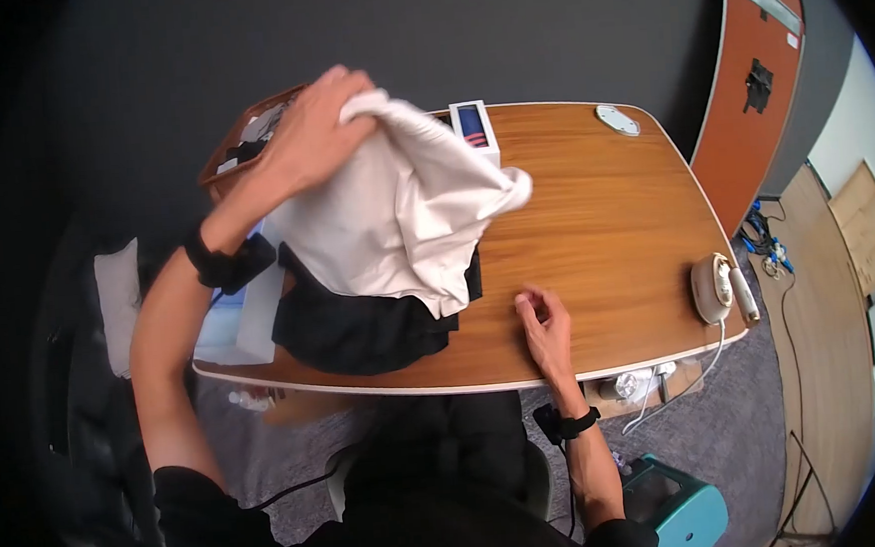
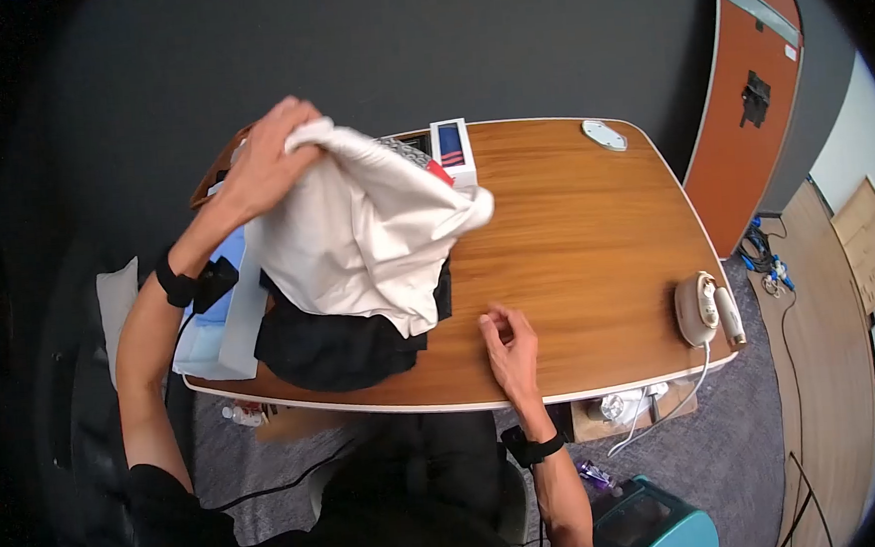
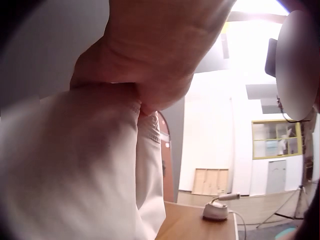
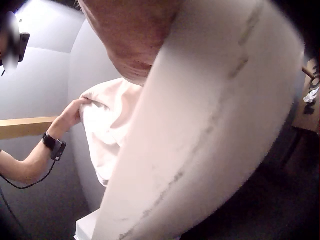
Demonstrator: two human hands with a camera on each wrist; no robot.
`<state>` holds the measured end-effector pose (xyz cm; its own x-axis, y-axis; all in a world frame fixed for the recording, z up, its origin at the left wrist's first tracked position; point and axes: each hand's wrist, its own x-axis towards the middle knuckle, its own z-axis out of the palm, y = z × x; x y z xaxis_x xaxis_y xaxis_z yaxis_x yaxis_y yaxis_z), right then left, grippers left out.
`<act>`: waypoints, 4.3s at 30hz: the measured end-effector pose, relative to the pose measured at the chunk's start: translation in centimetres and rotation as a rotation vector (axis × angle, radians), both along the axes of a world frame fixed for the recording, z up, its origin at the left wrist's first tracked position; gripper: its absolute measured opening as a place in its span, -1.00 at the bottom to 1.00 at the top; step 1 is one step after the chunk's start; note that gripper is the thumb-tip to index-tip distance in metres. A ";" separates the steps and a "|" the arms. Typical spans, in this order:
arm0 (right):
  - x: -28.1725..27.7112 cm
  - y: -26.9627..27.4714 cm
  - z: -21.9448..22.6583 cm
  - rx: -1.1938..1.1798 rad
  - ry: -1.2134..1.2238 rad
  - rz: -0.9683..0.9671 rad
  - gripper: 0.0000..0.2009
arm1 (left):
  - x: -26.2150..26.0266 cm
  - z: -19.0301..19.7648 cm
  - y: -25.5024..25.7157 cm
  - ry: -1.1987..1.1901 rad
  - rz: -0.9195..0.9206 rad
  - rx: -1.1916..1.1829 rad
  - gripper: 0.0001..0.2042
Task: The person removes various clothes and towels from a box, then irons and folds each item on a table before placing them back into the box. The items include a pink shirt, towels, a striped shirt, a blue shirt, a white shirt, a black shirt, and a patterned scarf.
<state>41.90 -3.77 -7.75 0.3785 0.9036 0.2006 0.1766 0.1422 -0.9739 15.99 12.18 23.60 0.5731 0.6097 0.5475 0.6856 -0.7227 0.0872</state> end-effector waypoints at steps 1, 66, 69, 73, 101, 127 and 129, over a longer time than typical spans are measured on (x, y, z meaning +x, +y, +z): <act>0.2 0.0 0.3 0.003 0.070 0.007 -0.53 | 1.6 1.1 -0.3 -0.029 -0.060 0.048 -0.81; 8.7 -12.9 3.4 -0.096 -0.826 -0.569 0.02 | 16.6 -24.6 -6.4 0.186 -0.664 -0.141 -0.51; 9.8 -11.4 2.5 -0.143 -0.723 -0.464 -0.18 | 18.3 -27.6 -5.9 0.172 -0.646 -0.095 -0.56; 13.4 -7.9 5.0 0.001 -0.618 -0.412 -0.27 | 18.6 -29.2 -3.7 0.121 -0.639 0.075 -0.74; 21.0 10.1 6.8 -0.967 -1.132 0.024 -0.17 | 5.8 -24.5 -5.2 0.412 -0.372 -0.527 -0.04; 28.9 15.4 5.8 -0.716 -1.234 -0.142 -0.59 | 8.0 -25.3 -2.7 0.353 -0.261 -0.493 -0.35; 27.5 12.6 6.2 -0.684 -1.241 -0.089 -0.62 | 9.4 -25.0 -2.7 0.303 -0.306 -0.427 -0.35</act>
